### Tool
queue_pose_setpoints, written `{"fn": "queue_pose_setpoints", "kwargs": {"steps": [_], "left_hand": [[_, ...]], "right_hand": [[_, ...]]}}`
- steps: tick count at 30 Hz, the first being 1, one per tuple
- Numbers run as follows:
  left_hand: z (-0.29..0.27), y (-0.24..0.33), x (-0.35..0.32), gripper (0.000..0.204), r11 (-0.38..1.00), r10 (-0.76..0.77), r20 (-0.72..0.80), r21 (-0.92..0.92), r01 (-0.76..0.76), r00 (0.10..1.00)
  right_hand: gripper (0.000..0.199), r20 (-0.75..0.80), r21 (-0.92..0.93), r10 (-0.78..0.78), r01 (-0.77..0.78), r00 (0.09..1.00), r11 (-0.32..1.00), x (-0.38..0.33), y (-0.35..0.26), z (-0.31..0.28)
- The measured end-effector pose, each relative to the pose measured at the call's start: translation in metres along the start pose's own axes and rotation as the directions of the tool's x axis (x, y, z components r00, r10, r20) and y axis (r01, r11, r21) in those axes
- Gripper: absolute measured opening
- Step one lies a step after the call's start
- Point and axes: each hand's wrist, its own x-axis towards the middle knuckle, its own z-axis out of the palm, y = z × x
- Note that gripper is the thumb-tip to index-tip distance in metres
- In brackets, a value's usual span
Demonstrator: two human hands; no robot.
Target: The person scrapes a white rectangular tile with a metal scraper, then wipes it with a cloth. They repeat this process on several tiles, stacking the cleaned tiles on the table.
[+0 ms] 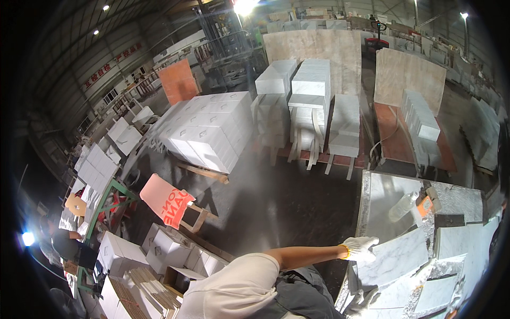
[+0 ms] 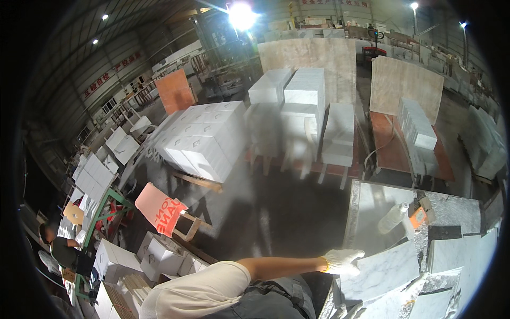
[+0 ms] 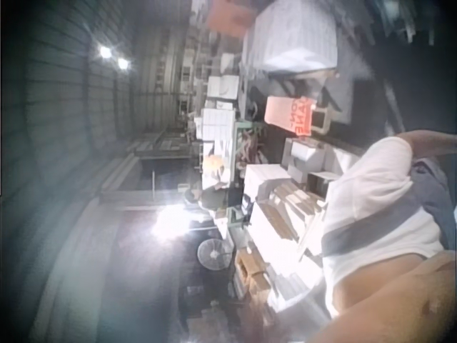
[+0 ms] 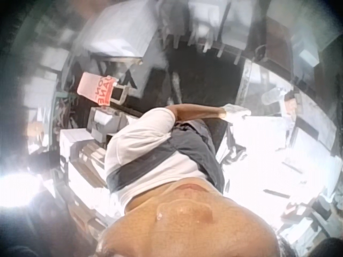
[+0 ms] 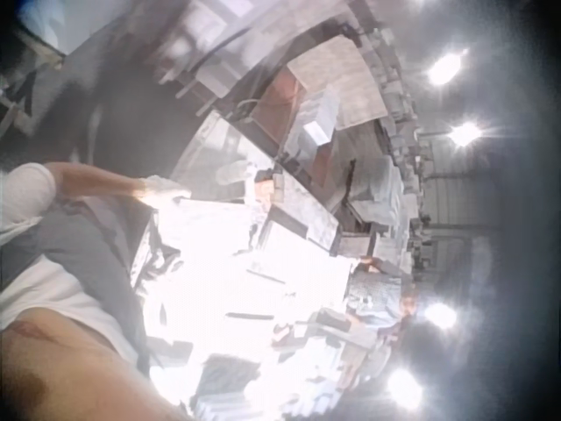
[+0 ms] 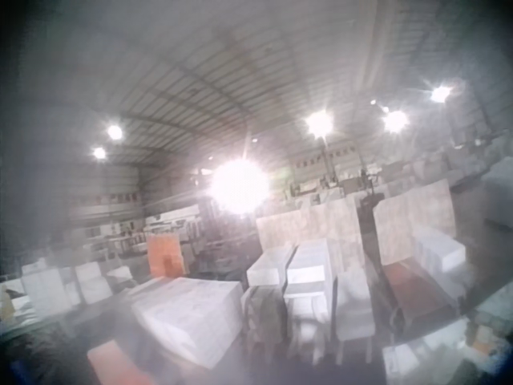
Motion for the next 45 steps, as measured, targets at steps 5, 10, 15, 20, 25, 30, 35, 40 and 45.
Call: {"fn": "queue_pose_setpoints", "kwargs": {"steps": [5, 10, 15, 20, 25, 30, 35, 40, 45], "left_hand": [[0.006, 0.017, 0.007, 0.058, 0.987, -0.055, -0.069, 0.148, 0.064, 0.996], [0.011, 0.021, 0.017, 0.052, 0.986, -0.123, 0.025, 0.115, 0.119, 0.992], [0.045, -0.027, 0.048, 0.04, 0.498, -0.14, 0.313, -0.798, 0.34, 0.939], [0.074, -0.073, 0.059, 0.037, -0.142, 0.302, 0.357, -0.9, 0.411, 0.884], [0.065, -0.035, 0.029, 0.062, 0.183, 0.626, -0.046, -0.961, -0.205, 0.778], [0.033, 0.033, -0.002, 0.042, 0.857, -0.072, 0.163, -0.494, 0.145, 0.984], [0.027, 0.061, -0.018, 0.032, 0.576, -0.318, 0.359, -0.662, 0.48, 0.877], [0.064, 0.071, -0.023, 0.032, 0.806, -0.237, 0.357, -0.447, 0.388, 0.904], [0.107, 0.072, -0.023, 0.028, 0.835, -0.252, 0.424, -0.359, 0.417, 0.87]], "right_hand": [[0.075, 0.009, 0.001, -0.009, 0.009, 1.0, 1.0, -0.001, 0.005, -0.001], [0.076, 0.017, 0.004, -0.007, 0.007, 1.0, 1.0, -0.002, 0.007, -0.003], [0.076, 0.027, 0.002, -0.019, 0.019, 0.999, 1.0, 0.0, 0.019, -0.004], [0.077, 0.032, 0.01, -0.031, 0.031, 0.999, 0.999, -0.004, 0.032, -0.011], [0.077, 0.046, 0.008, -0.079, 0.079, 0.996, 0.997, -0.022, 0.015, -0.025], [0.073, -0.016, 0.033, -0.114, 0.114, 0.993, 0.993, -0.045, -0.029, -0.046], [0.069, -0.211, 0.3, 0.156, -0.088, 0.965, 0.95, -0.066, -0.065, -0.058], [0.066, -0.271, 0.527, 0.326, -0.143, 0.906, 0.837, -0.082, -0.063, -0.072], [0.042, 0.15, 0.615, 0.628, -0.569, 0.764, 0.546, -0.111, -0.045, -0.083]]}}
